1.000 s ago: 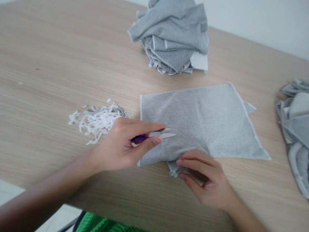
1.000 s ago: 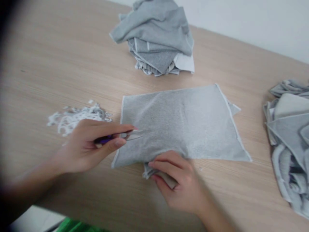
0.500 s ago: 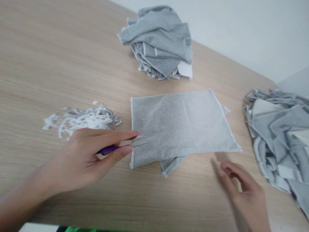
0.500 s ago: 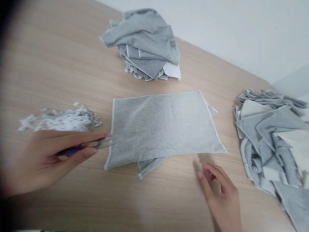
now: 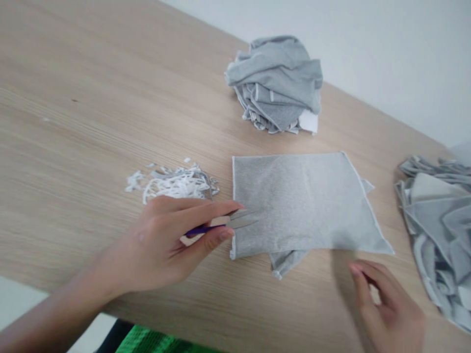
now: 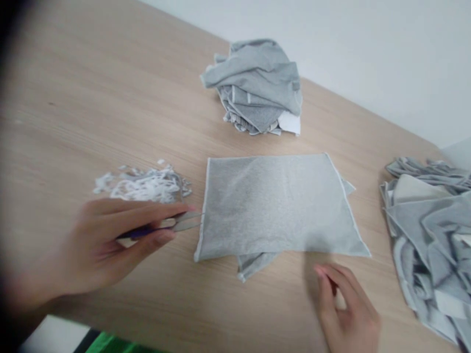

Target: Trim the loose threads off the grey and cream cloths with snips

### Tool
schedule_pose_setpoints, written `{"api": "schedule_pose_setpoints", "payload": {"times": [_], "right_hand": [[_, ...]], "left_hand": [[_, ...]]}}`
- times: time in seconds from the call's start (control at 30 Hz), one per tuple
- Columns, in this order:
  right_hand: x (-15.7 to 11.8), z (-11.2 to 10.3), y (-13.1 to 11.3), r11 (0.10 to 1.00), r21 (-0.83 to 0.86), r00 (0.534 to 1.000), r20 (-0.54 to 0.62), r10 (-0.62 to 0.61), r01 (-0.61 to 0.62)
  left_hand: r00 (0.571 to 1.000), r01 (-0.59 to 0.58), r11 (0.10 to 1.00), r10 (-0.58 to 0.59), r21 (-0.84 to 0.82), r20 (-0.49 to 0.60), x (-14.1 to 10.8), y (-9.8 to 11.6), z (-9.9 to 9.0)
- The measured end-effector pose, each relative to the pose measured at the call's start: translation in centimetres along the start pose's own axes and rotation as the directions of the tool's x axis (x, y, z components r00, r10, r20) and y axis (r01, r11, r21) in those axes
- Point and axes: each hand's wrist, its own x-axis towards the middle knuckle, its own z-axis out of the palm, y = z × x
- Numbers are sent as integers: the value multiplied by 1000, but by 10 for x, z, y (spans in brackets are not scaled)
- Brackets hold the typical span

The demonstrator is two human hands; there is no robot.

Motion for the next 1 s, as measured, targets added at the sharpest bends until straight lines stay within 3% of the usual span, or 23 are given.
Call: {"api": "schedule_pose_setpoints", "payload": {"times": [0.1, 0.2, 0.23, 0.33, 0.4, 0.47, 0.53, 0.57, 0.8, 1.0], "right_hand": [[25, -13, -46, 998, 4, 993, -106, 57, -57], [74, 0, -104, 984, 124, 991, -65, -120, 127], [93, 11, -123, 941, 201, 962, -28, -271, 271], [150, 61, -173, 806, 410, 867, 68, -494, 427], [177, 96, -198, 746, 513, 794, 184, -579, 425], [191, 125, -214, 718, 576, 681, 343, -647, 391], [196, 142, -222, 709, 604, 582, 447, -679, 363], [196, 146, -224, 705, 613, 563, 462, -686, 356], [193, 132, -220, 704, 579, 665, 337, -666, 412], [193, 105, -204, 641, 577, 641, 245, -727, 506]], "left_hand": [[988, 98, 993, -89, 67, -130, -15, -1, -15], [920, 257, 963, -219, 78, -325, -40, -6, -26], [885, 311, 948, -266, 61, -382, -48, -8, -29], [793, 423, 905, -351, 35, -497, -71, -19, -32], [779, 424, 905, -339, 44, -528, -81, -26, -35], [769, 406, 912, -312, 50, -557, -88, -32, -39], [752, 397, 917, -300, 40, -587, -93, -35, -43], [745, 395, 918, -298, 35, -597, -94, -37, -45], [785, 433, 901, -362, 26, -503, -94, -38, -48], [835, 394, 918, -339, 39, -433, -83, -31, -40]]}}
